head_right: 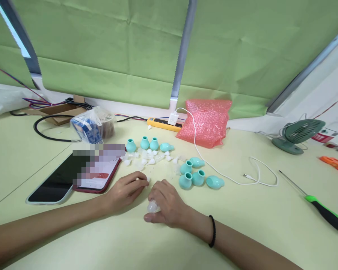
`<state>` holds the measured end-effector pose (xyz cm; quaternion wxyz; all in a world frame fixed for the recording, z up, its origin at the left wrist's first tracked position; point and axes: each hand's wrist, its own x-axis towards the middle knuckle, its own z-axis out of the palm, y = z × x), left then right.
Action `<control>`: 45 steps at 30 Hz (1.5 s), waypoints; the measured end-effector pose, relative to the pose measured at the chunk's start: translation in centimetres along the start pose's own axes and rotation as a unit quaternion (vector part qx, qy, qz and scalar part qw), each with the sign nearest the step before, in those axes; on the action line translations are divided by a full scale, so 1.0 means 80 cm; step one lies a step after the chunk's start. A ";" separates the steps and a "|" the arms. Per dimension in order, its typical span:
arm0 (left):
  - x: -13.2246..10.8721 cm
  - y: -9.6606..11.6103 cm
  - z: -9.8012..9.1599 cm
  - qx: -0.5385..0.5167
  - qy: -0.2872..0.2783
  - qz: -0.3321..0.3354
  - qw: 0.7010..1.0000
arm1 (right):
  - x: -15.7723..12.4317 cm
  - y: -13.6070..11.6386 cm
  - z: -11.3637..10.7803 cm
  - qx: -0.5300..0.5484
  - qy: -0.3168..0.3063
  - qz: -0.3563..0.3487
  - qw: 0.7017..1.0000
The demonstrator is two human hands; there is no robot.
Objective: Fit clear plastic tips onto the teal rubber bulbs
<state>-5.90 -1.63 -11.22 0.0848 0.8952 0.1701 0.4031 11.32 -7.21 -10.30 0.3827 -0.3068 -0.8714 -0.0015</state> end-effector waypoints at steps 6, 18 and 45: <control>0.008 0.008 -0.010 -0.078 0.044 0.010 0.996 | 0.002 -0.007 0.006 0.256 -0.082 0.283 0.921; -0.001 0.018 -0.002 -0.093 0.094 0.085 0.988 | 0.021 -0.006 0.002 0.427 -0.088 0.515 0.738; 0.012 0.023 -0.011 -0.204 0.059 -0.198 0.957 | 0.014 0.008 0.006 0.407 0.008 0.430 0.806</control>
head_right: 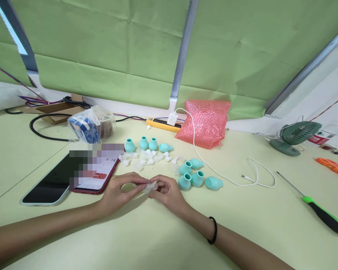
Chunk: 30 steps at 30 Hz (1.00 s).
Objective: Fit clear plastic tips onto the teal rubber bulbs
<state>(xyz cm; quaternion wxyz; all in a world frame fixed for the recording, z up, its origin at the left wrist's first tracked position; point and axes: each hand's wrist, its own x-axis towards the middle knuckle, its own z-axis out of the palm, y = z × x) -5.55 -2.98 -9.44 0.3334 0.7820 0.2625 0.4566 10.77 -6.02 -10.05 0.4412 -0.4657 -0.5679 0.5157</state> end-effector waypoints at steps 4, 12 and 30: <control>0.001 0.000 -0.001 0.001 -0.004 -0.020 1.000 | 0.000 0.001 -0.001 -0.005 -0.004 -0.001 1.000; 0.004 0.000 -0.002 0.037 -0.011 0.027 0.999 | 0.000 0.004 -0.001 -0.013 -0.010 -0.009 1.000; -0.006 -0.014 -0.001 0.106 -0.040 0.143 0.983 | -0.001 0.005 -0.002 0.031 -0.010 0.005 0.999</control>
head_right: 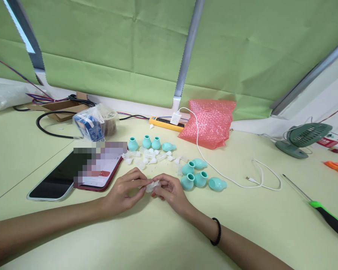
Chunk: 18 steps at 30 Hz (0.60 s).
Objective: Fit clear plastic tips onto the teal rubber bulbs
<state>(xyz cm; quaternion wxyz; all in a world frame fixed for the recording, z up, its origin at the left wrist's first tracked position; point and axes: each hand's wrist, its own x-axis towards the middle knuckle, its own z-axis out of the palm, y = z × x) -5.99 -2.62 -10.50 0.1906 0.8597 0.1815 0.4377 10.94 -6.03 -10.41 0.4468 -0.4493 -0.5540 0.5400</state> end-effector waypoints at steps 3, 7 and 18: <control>-0.001 -0.001 0.000 0.006 -0.002 0.017 1.000 | 0.000 0.000 -0.001 -0.003 -0.004 -0.009 1.000; -0.002 -0.003 0.001 0.038 -0.016 0.038 0.998 | -0.001 -0.001 -0.001 -0.019 -0.006 -0.013 1.000; 0.003 0.007 -0.002 0.058 -0.057 0.010 0.997 | -0.004 -0.003 -0.003 -0.005 0.005 -0.026 1.000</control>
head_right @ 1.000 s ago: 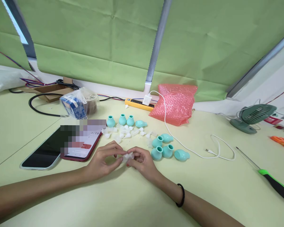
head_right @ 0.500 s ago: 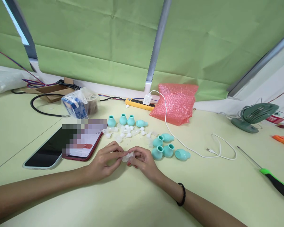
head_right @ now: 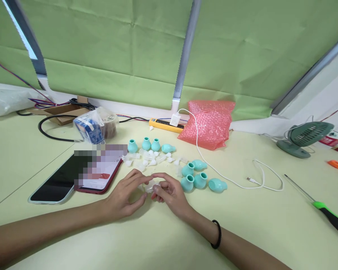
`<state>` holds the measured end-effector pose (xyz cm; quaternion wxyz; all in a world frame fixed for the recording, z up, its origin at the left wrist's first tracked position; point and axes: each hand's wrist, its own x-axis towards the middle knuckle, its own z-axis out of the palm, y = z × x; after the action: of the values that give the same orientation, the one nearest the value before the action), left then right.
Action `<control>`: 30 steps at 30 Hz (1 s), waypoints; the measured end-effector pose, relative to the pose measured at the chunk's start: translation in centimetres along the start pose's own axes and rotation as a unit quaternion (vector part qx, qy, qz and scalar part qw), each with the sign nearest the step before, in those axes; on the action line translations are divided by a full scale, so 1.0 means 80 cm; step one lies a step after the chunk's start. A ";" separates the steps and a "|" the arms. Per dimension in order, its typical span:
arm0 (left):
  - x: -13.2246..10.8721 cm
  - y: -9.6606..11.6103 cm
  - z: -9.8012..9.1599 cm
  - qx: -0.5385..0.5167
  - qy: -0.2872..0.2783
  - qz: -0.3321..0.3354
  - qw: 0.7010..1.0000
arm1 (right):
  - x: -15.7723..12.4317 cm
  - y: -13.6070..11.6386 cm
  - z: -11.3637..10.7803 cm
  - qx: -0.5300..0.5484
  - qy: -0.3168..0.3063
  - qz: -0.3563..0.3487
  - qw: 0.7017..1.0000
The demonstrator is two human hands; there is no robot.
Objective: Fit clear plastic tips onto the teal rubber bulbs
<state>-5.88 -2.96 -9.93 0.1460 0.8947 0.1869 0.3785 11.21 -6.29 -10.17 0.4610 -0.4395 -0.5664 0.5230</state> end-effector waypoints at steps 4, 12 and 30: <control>0.002 0.000 0.000 -0.015 0.024 -0.020 0.999 | -0.001 0.000 0.002 0.001 0.003 -0.016 1.000; 0.006 -0.002 -0.001 -0.049 0.006 -0.083 0.995 | -0.002 -0.003 0.006 0.004 -0.008 -0.009 1.000; -0.002 -0.006 0.007 -0.053 0.062 0.036 0.996 | -0.005 0.003 0.009 -0.038 0.024 -0.050 0.998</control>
<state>-5.69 -2.69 -10.55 0.1682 0.8665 0.1431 0.4476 10.59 -6.78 -10.43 0.4828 -0.4403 -0.5957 0.4671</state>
